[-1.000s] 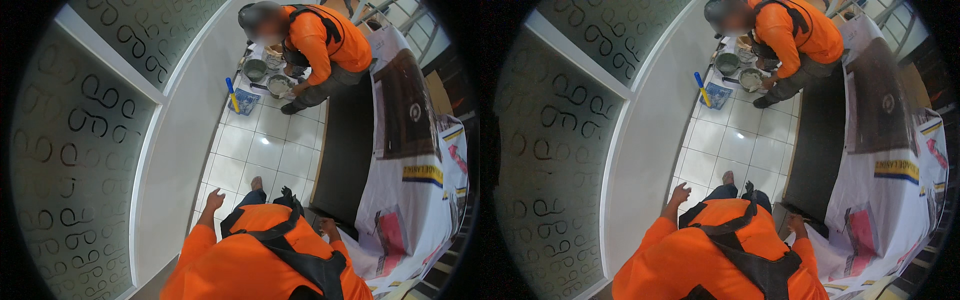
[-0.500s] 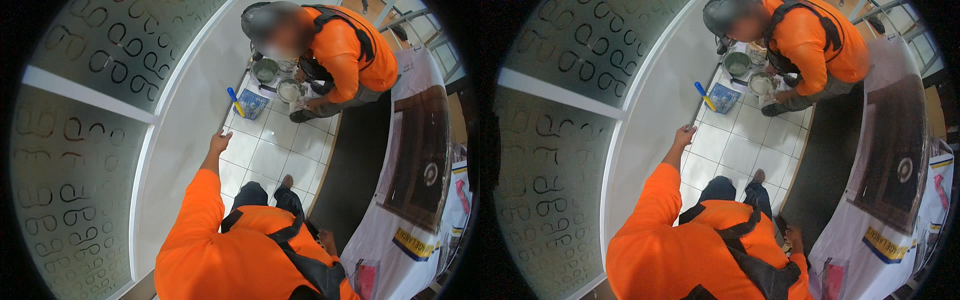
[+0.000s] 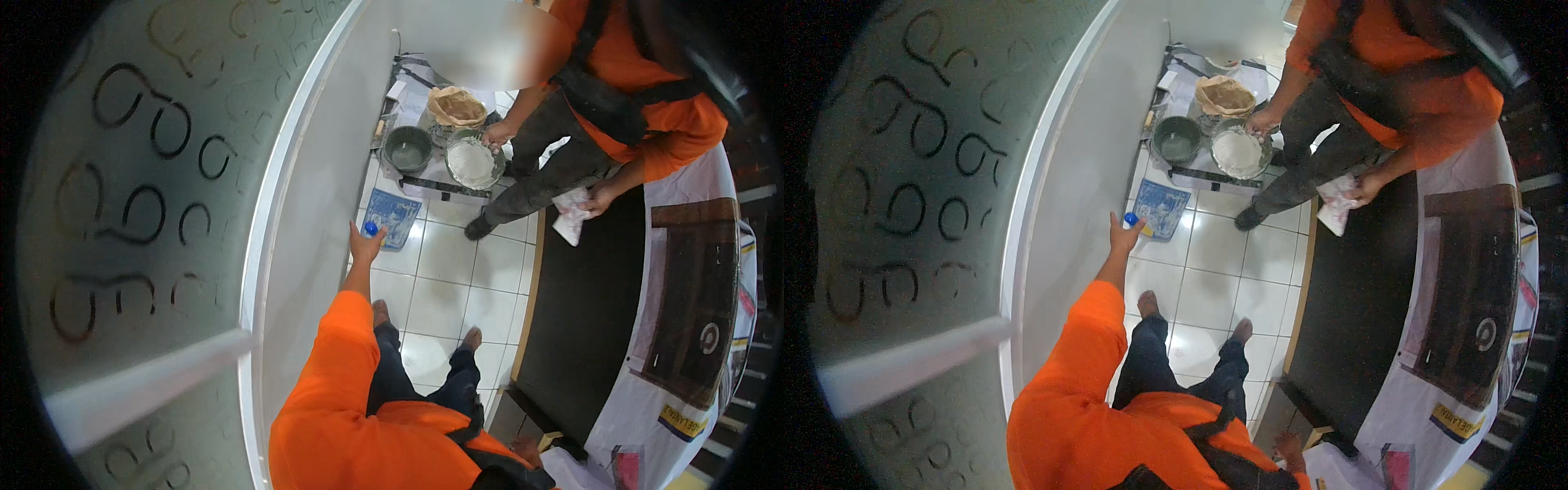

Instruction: The person sweeps debris on a wooden floor using a pink broom and a dustpan. They then apply a roll of adhesive tape to the floor surface to remove residue or dust, moving across the room to cover different areas.

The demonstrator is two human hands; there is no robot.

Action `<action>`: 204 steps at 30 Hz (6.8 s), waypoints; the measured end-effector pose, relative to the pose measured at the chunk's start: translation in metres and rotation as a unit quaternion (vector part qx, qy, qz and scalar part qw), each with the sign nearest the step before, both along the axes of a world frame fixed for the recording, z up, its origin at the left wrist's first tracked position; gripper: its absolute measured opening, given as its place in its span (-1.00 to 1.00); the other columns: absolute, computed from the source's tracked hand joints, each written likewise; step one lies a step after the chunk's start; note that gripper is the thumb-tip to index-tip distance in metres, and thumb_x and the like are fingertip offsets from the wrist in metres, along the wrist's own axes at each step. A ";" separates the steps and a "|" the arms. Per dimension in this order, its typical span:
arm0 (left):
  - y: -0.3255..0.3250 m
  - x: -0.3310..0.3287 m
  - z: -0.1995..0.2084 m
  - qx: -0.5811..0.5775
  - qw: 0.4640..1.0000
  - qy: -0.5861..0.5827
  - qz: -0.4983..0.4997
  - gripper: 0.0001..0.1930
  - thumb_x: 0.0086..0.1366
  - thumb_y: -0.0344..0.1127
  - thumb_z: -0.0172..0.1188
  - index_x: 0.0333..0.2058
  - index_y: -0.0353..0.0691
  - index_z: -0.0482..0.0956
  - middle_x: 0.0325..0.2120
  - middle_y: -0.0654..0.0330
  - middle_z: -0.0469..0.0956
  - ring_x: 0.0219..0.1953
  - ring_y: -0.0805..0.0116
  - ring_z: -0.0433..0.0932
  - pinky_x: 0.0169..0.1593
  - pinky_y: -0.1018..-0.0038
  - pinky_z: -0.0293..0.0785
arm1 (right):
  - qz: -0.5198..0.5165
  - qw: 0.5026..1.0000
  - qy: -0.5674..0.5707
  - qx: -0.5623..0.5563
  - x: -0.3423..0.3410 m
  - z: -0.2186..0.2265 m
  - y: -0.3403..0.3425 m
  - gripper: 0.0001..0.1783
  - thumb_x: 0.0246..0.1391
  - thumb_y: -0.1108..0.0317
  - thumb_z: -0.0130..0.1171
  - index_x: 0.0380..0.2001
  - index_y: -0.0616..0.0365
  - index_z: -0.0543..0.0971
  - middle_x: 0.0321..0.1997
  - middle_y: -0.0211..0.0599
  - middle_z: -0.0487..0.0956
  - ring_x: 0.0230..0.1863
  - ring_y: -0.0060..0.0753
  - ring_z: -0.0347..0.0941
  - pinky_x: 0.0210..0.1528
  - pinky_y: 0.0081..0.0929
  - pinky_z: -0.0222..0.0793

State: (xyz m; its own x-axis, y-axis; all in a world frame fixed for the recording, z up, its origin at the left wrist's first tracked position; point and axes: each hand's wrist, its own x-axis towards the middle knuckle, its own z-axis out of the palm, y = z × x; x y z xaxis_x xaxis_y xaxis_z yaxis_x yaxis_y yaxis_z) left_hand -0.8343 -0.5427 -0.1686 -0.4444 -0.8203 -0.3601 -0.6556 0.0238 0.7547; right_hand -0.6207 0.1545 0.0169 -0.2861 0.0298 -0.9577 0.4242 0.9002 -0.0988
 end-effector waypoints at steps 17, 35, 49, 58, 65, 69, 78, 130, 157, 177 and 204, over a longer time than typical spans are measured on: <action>-0.009 0.085 0.016 -0.080 0.986 0.077 -0.122 -0.62 0.09 -0.18 0.24 -0.18 -0.28 0.47 -0.33 0.01 0.54 -0.27 0.10 0.52 -0.15 0.32 0.41 | -0.353 0.922 0.158 0.021 0.180 0.046 -0.162 -0.53 0.00 0.35 0.07 0.03 0.22 0.42 -0.34 -0.17 0.56 -0.52 -0.38 0.53 -0.59 -0.49 0.45; -0.004 0.072 0.099 -0.014 0.989 0.083 -0.118 -0.61 0.05 -0.11 0.26 -0.26 -0.27 0.46 -0.37 0.02 0.54 -0.29 0.11 0.53 -0.15 0.27 0.40 | -0.179 0.944 0.258 -0.103 0.224 -0.115 -0.263 -0.66 -0.02 0.08 0.03 -0.49 0.15 0.56 -0.41 -0.04 0.57 -0.32 0.01 0.50 -0.30 -0.14 0.40; 0.032 0.051 0.163 -0.101 0.961 0.054 -0.251 -0.57 -0.06 -0.05 0.31 -0.28 -0.20 0.49 -0.36 0.02 0.55 -0.27 0.05 0.54 -0.15 0.26 0.44 | -0.026 0.912 0.339 -0.230 0.055 -0.053 -0.313 -0.59 0.04 0.03 -0.02 -0.47 0.19 0.56 -0.43 0.00 0.55 -0.35 0.06 0.48 -0.31 -0.10 0.38; 0.079 -0.023 0.148 -0.073 0.958 0.064 -0.271 -0.61 -0.08 -0.05 0.31 -0.30 -0.14 0.53 -0.34 0.06 0.57 -0.25 0.05 0.54 -0.13 0.26 0.43 | 0.365 0.842 0.381 -0.113 -0.194 0.021 -0.238 -0.55 0.08 0.01 -0.05 -0.46 0.22 0.56 -0.45 0.02 0.54 -0.37 0.10 0.47 -0.31 -0.08 0.36; 0.078 -0.089 0.142 -0.026 0.932 0.102 -0.347 -0.59 -0.08 -0.08 0.32 -0.25 -0.15 0.55 -0.35 0.04 0.58 -0.27 0.13 0.56 -0.15 0.32 0.43 | 0.437 0.832 0.333 -0.083 -0.289 0.068 -0.205 -0.51 0.11 -0.02 -0.08 -0.44 0.23 0.56 -0.46 0.04 0.54 -0.38 0.12 0.47 -0.30 -0.06 0.36; 0.073 -0.145 0.148 -0.001 0.906 0.140 -0.399 -0.61 -0.06 -0.08 0.31 -0.27 -0.17 0.55 -0.39 0.05 0.57 -0.33 0.15 0.55 -0.19 0.33 0.43 | 0.375 0.879 0.293 -0.030 -0.240 0.107 -0.167 -0.52 0.11 -0.03 -0.09 -0.45 0.20 0.56 -0.44 0.04 0.55 -0.36 0.12 0.48 -0.24 -0.07 0.38; 0.055 -0.269 0.193 0.080 0.903 0.168 -0.388 -0.72 0.04 -0.25 0.28 -0.29 -0.26 0.54 -0.48 0.19 0.54 -0.43 0.45 0.49 -0.28 0.52 0.41 | 0.369 0.922 0.110 0.042 -0.145 0.072 -0.121 -0.68 -0.04 0.16 0.02 -0.36 0.16 0.59 -0.33 -0.08 0.59 -0.27 -0.06 0.53 -0.16 -0.16 0.40; -0.071 -1.443 0.256 -0.022 0.932 0.109 -0.346 -0.72 0.11 -0.30 0.27 -0.22 -0.26 0.50 -0.46 0.20 0.53 -0.42 0.49 0.47 -0.30 0.56 0.42 | -0.369 0.866 0.295 -0.167 -1.610 -0.071 -0.390 -0.53 0.13 0.00 -0.03 -0.27 0.26 0.51 -0.39 -0.23 0.55 -0.54 -0.47 0.47 -0.55 -0.51 0.34; 0.146 -1.836 0.260 -0.029 0.776 0.035 -0.629 -0.64 0.07 -0.18 0.31 -0.19 -0.23 0.53 -0.36 0.10 0.57 -0.32 0.37 0.53 -0.20 0.47 0.43 | -0.407 0.809 0.404 -0.129 -1.858 -0.013 -0.307 -0.46 0.14 -0.01 -0.01 -0.11 0.31 0.50 -0.36 -0.20 0.57 -0.42 -0.43 0.51 -0.37 -0.51 0.40; 0.251 -2.006 0.248 0.057 0.712 0.004 -0.699 -0.68 0.11 -0.31 0.29 -0.16 -0.24 0.51 -0.37 0.19 0.55 -0.34 0.47 0.48 -0.21 0.55 0.41 | -0.556 0.704 0.441 -0.038 -2.114 0.010 -0.143 -0.55 0.14 0.06 -0.01 -0.13 0.23 0.54 -0.19 -0.01 0.57 -0.12 -0.13 0.50 -0.07 -0.37 0.35; 0.448 -2.112 0.169 0.010 0.929 -0.034 -0.369 -0.65 0.07 -0.22 0.29 -0.17 -0.18 0.52 -0.40 0.08 0.57 -0.34 0.28 0.55 -0.22 0.44 0.45 | 0.126 0.917 0.313 -0.213 -2.518 -0.056 0.055 -0.49 0.06 0.09 0.01 0.04 0.11 0.43 0.12 -0.04 0.39 0.17 -0.09 0.26 0.22 -0.33 0.13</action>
State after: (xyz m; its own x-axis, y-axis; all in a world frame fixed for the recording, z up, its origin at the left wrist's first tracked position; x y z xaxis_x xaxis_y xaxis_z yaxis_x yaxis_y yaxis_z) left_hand -2.9464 -0.0950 0.0006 -0.8585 -0.2946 -0.4198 -0.5127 0.4719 0.7172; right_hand -3.1387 0.2096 -0.0393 -0.7295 -0.4521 -0.5132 -0.0521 0.7849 -0.6174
